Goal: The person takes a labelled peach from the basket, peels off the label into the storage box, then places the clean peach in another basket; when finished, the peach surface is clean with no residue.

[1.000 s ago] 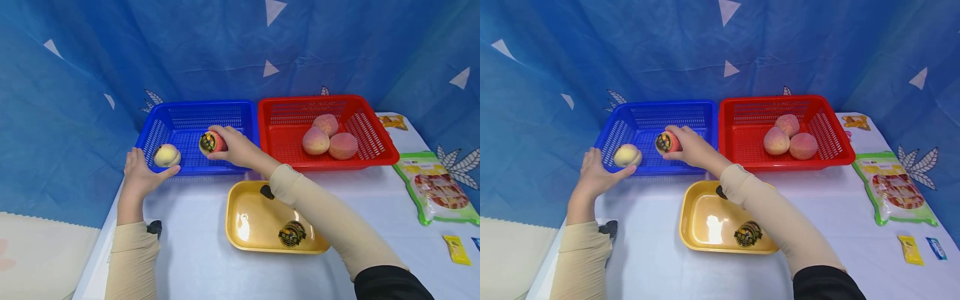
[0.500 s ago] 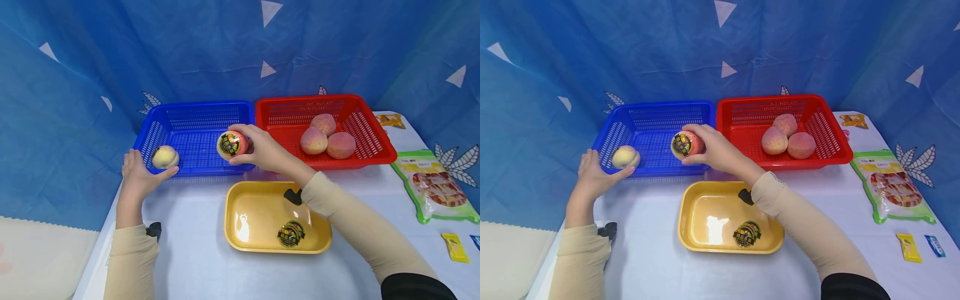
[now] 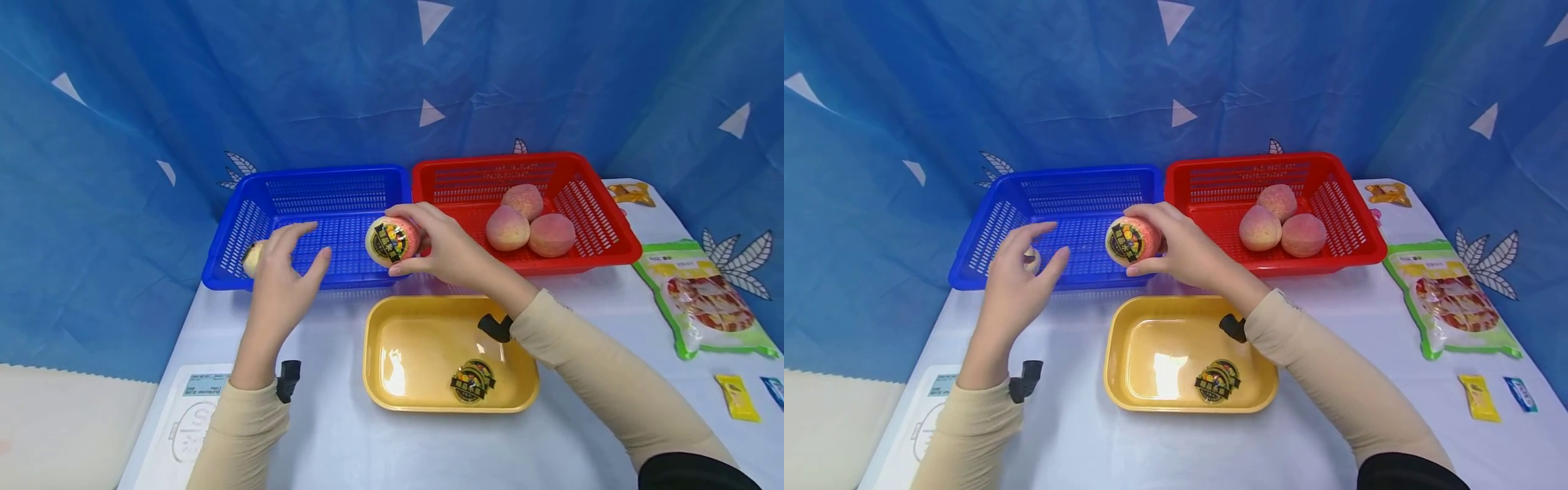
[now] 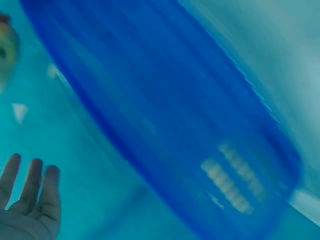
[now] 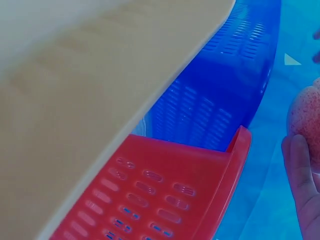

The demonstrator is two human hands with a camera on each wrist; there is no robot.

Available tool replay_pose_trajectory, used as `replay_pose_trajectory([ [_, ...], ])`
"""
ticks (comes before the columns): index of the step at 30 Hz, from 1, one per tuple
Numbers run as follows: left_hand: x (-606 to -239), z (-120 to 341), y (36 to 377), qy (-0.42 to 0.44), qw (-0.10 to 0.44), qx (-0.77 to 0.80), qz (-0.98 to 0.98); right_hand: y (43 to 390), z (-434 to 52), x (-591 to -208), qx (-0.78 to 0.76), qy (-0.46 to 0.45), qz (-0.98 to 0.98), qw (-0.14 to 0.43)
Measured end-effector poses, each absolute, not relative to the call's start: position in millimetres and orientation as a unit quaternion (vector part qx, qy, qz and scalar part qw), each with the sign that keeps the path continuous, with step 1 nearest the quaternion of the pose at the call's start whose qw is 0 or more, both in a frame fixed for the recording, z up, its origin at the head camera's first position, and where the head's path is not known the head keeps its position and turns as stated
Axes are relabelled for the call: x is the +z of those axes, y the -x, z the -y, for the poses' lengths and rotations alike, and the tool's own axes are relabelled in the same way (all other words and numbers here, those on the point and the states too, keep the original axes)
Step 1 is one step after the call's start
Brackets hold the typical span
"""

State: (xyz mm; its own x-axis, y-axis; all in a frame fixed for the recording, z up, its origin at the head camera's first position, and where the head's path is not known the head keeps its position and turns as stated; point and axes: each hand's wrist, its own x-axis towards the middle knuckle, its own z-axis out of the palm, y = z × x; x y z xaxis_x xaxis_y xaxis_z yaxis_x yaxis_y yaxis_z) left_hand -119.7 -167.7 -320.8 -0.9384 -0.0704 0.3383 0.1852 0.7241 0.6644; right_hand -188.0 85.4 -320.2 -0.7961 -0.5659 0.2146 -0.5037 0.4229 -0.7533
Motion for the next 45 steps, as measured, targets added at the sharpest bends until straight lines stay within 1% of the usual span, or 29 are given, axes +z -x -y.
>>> replay_pose_trajectory([
  [2, -318.6, 152.0, 118.2, 0.072, 0.181, -0.394, 0.898, 186.7, -86.7, -320.3, -0.433, 0.321, -0.842, 0.031],
  [5, -317.9, 132.9, 117.6, 0.119, 0.179, -0.42, 0.882, 185.1, -88.6, -321.4, -0.428, 0.328, -0.842, 0.017],
  [10, -320.2, 114.0, 117.5, 0.154, 0.175, -0.435, 0.87, 183.5, -90.7, -324.4, -0.407, 0.338, -0.848, -0.002],
  [19, -325.8, 102.7, 119.9, 0.142, 0.172, -0.466, 0.856, 182.6, -93.1, -326.1, -0.36, 0.334, -0.871, -0.031],
  [26, -325.2, 98.9, 122.2, 0.119, 0.158, -0.496, 0.845, 180.9, -94.0, -326.6, -0.345, 0.336, -0.876, -0.037],
  [34, -325.0, 96.6, 121.9, 0.12, 0.144, -0.529, 0.827, 179.1, -99.1, -326.5, -0.318, 0.336, -0.885, -0.054],
  [40, -322.2, 93.0, 113.7, 0.14, 0.133, -0.58, 0.791, 180.3, -107.4, -329.4, -0.305, 0.328, -0.892, -0.06],
  [42, -322.0, 92.2, 109.4, 0.151, 0.123, -0.603, 0.774, 180.8, -112.5, -330.7, -0.305, 0.32, -0.895, -0.061],
  [45, -324.4, 92.0, 101.8, 0.165, 0.086, -0.63, 0.754, 180.6, -122.6, -331.5, -0.316, 0.3, -0.898, -0.056],
])
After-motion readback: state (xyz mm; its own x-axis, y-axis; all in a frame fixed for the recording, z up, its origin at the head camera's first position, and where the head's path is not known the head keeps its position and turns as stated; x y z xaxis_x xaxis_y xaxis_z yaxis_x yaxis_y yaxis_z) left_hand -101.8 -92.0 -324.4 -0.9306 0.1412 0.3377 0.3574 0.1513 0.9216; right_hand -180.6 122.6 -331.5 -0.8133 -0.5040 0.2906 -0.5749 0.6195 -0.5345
